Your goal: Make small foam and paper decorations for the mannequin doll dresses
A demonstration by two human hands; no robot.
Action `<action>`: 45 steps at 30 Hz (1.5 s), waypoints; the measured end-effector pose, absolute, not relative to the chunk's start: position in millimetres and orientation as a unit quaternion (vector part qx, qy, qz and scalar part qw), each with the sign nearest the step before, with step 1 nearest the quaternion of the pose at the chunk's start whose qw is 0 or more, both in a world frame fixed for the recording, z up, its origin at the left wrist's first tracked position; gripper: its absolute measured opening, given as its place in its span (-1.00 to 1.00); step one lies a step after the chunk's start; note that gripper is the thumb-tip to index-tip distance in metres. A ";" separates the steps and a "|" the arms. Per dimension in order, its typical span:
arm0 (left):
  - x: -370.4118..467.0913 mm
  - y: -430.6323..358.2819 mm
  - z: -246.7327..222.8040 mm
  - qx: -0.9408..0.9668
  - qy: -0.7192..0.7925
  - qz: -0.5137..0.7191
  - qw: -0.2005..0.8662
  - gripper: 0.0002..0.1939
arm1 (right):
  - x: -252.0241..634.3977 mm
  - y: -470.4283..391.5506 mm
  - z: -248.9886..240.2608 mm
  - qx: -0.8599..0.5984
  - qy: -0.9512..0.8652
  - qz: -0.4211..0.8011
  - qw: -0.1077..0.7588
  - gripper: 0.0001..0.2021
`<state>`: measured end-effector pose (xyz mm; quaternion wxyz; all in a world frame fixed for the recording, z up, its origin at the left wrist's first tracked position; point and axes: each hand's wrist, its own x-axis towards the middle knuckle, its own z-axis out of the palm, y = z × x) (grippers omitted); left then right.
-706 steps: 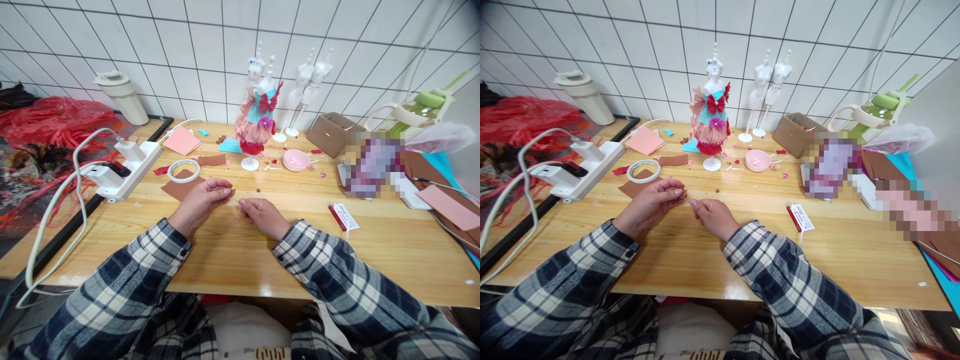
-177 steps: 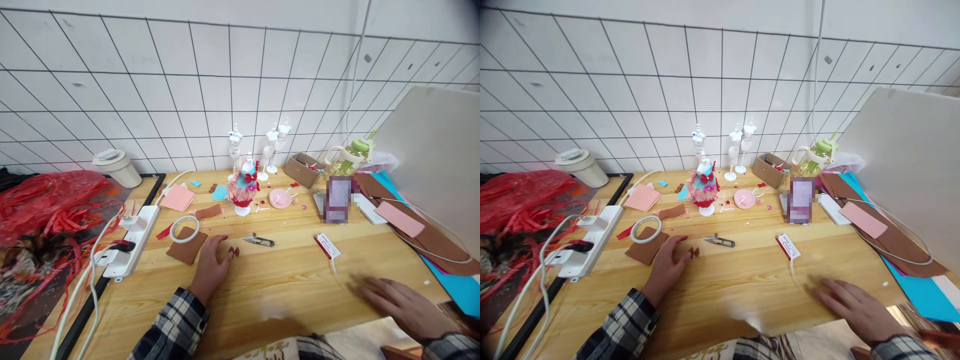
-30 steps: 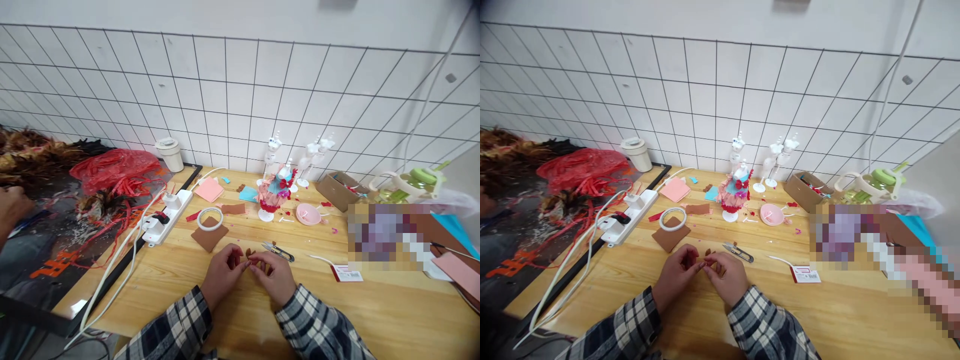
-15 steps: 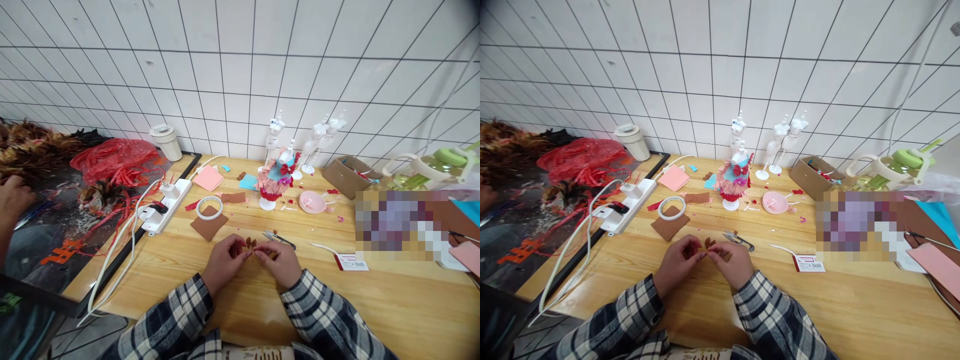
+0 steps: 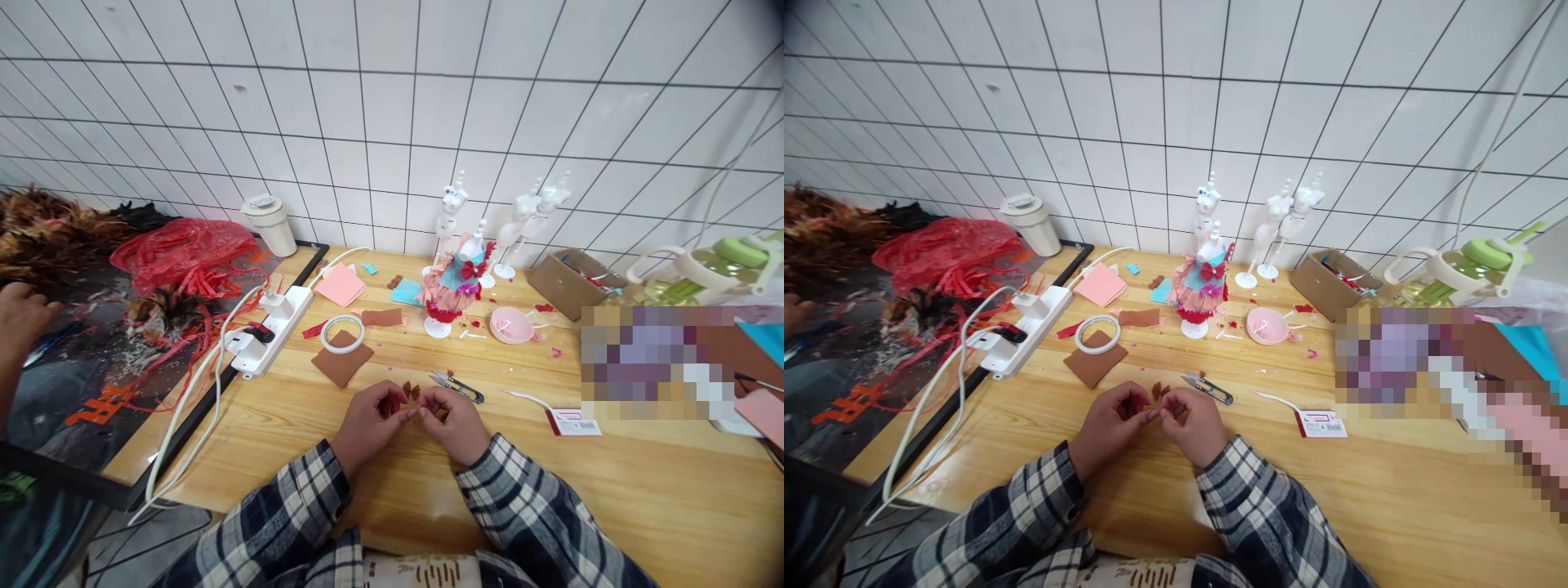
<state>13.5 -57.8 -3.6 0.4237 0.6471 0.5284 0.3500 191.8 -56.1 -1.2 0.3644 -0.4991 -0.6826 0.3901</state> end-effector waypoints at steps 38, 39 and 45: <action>11.7 -64.7 6.9 0.781 0.504 0.276 0.244 -0.82 | 191.4 -65.4 4.4 -0.472 -0.748 0.302 0.356 -0.86; 11.7 -64.7 7.6 0.775 0.508 0.282 0.250 -0.83 | 190.1 -65.8 5.2 -0.477 -0.736 0.320 0.358 -0.85; 14.3 -64.9 11.3 0.744 0.514 0.310 0.293 -0.86 | 185.7 -67.6 3.7 -0.494 -0.703 0.365 0.359 -0.87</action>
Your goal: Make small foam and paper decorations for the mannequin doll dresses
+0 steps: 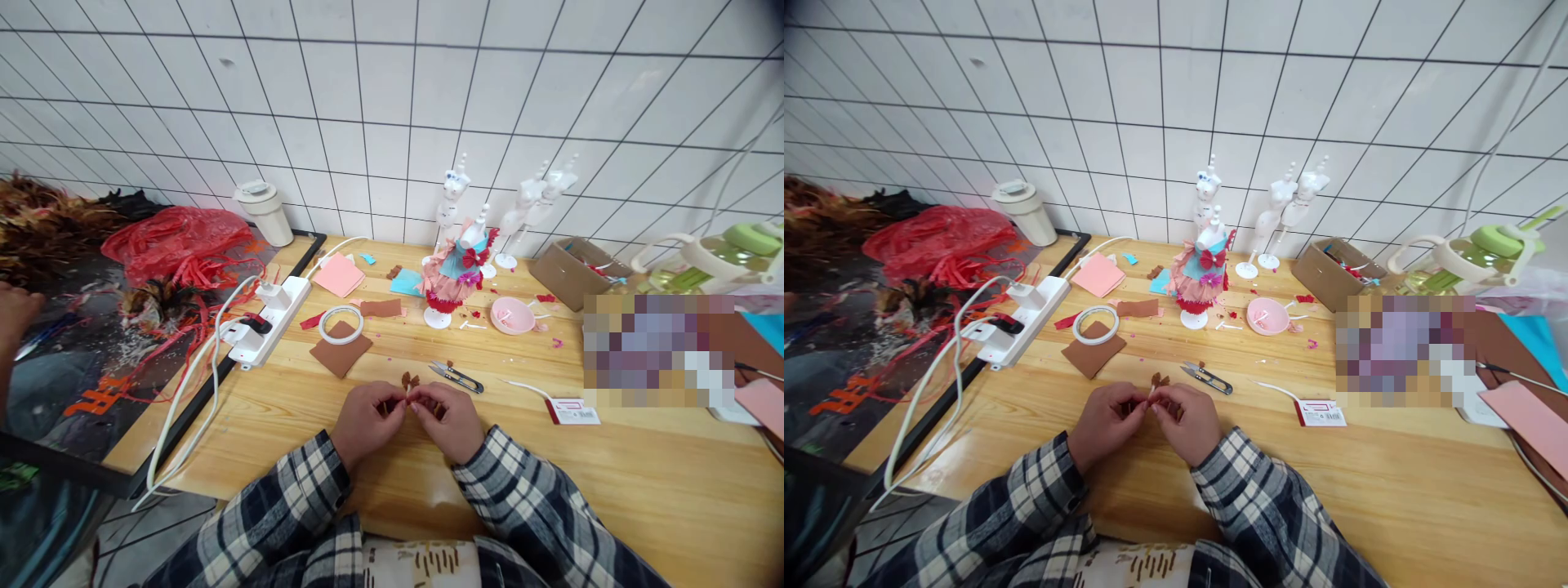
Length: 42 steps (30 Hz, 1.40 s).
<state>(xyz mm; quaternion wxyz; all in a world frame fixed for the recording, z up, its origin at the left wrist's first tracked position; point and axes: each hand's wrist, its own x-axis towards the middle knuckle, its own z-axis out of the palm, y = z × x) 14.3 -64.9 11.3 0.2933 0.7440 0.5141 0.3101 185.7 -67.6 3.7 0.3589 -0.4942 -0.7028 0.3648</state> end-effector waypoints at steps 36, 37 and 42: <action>14.6 -66.2 2.9 0.794 0.505 0.273 0.200 -0.80 | 189.2 -65.9 -3.9 -0.495 -0.786 0.221 0.296 -0.89; 15.1 -66.7 2.9 0.796 0.505 0.269 0.200 -0.80 | 188.8 -65.8 -3.8 -0.499 -0.785 0.220 0.292 -0.90; 18.3 -70.2 4.4 0.799 0.498 0.266 0.206 -0.81 | 187.1 -65.0 -4.9 -0.523 -0.770 0.221 0.291 -0.96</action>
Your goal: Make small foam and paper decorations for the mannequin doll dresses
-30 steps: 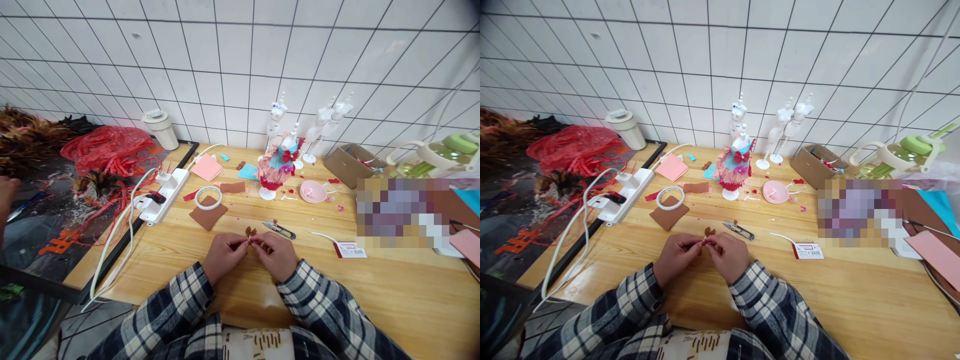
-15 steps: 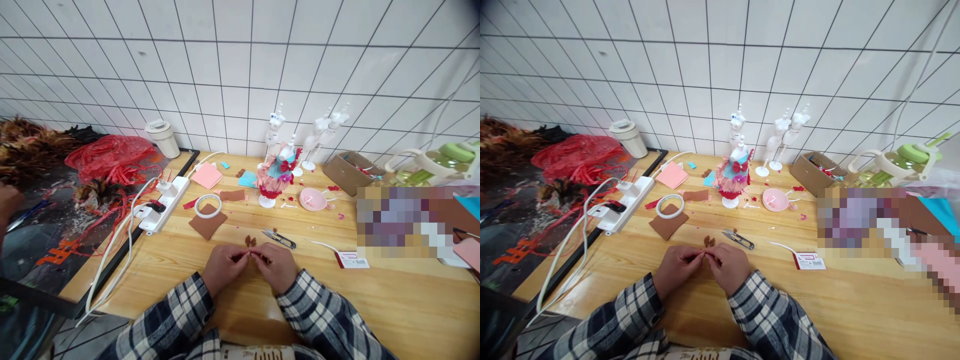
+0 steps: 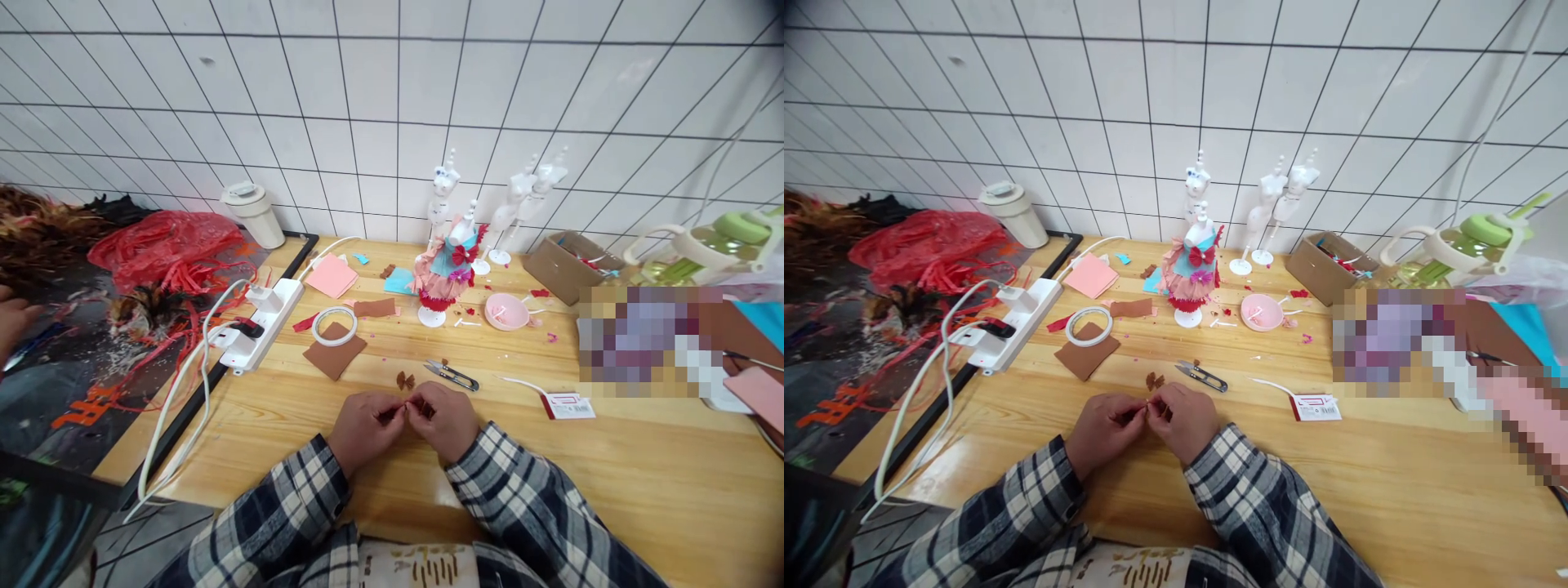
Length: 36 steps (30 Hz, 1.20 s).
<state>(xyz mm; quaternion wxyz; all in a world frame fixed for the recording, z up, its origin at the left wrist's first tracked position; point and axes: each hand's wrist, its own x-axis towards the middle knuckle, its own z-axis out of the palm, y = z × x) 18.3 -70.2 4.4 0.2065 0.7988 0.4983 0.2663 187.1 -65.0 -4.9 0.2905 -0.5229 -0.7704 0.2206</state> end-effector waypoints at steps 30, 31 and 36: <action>21.1 -72.8 1.3 0.758 0.527 0.282 0.261 -0.84 | 186.2 -64.8 -3.2 -0.559 -0.685 0.346 0.314 -0.89; 20.6 -72.2 1.3 0.756 0.525 0.287 0.265 -0.84 | 185.2 -64.8 -3.7 -0.561 -0.664 0.373 0.324 -0.88; 19.5 -69.7 7.8 0.759 0.497 0.324 0.268 -0.84 | 183.9 -63.0 -10.1 -0.550 -0.563 0.489 0.375 -0.82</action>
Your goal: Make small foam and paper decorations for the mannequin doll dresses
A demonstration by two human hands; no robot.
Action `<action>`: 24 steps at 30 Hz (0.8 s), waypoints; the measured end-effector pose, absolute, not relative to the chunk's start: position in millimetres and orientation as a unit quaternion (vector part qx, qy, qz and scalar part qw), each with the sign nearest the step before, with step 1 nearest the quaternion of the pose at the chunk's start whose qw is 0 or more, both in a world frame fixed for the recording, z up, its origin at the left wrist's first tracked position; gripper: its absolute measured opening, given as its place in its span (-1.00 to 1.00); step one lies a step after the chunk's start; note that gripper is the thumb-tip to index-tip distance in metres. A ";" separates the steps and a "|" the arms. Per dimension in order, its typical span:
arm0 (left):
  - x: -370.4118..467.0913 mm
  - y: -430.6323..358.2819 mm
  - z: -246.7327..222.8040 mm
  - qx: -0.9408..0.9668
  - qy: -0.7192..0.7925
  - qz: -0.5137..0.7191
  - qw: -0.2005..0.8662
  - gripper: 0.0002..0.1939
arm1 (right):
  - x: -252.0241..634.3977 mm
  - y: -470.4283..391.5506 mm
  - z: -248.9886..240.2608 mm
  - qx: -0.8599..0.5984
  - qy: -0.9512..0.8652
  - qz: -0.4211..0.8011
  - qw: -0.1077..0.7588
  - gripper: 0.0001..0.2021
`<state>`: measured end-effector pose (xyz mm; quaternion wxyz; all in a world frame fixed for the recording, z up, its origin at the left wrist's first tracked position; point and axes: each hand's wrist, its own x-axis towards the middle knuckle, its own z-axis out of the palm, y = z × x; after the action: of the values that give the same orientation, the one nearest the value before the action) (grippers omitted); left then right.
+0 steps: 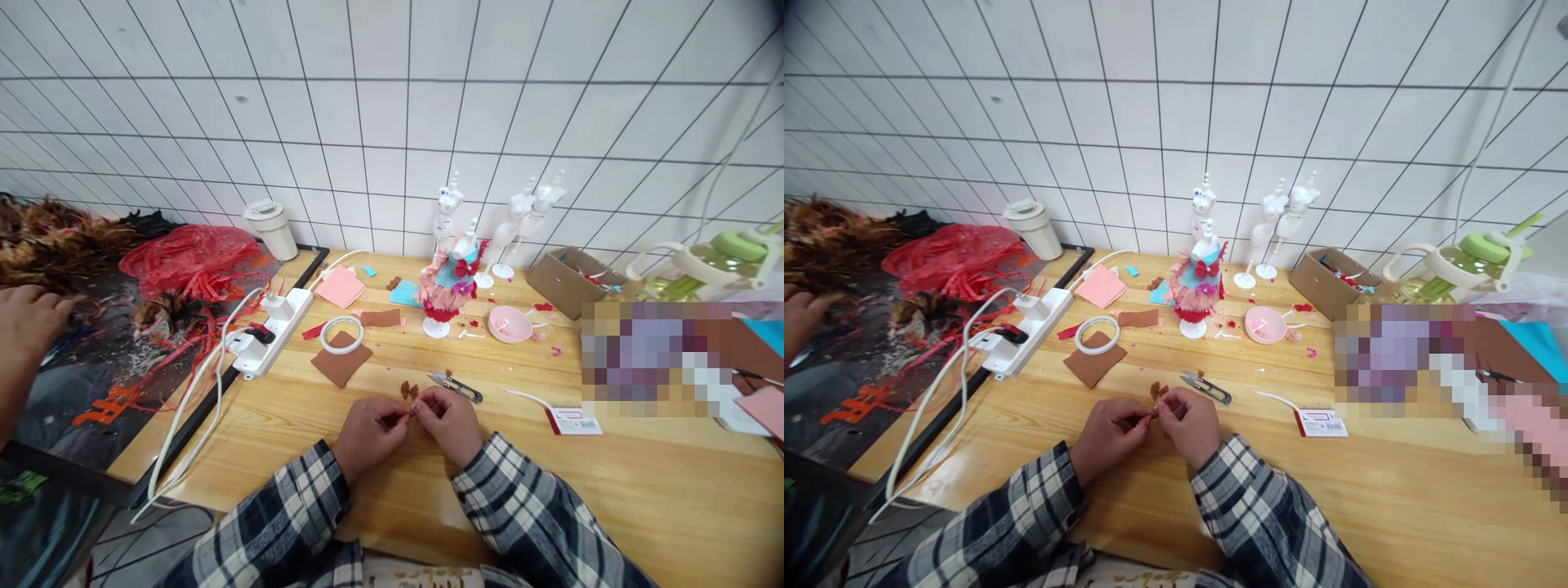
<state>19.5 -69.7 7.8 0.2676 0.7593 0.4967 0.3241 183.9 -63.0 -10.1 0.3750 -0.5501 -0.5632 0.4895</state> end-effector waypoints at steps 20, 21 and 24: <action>11.2 -74.5 -7.7 0.785 0.448 0.350 0.247 -0.82 | 279.1 -16.7 38.7 -0.651 -0.714 -0.078 0.246 -0.68; 10.8 -74.2 -7.8 0.785 0.451 0.347 0.245 -0.83 | 276.9 -15.6 38.2 -0.656 -0.718 -0.072 0.223 -0.71; 8.9 -73.4 -7.6 0.776 0.466 0.350 0.242 -0.83 | 262.6 -25.2 35.4 -0.676 -0.698 -0.050 0.229 -0.75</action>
<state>8.9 -73.4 -7.6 0.2420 0.7756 0.4661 0.3501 262.6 -25.2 35.4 0.2291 -0.6765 -0.6981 -0.0505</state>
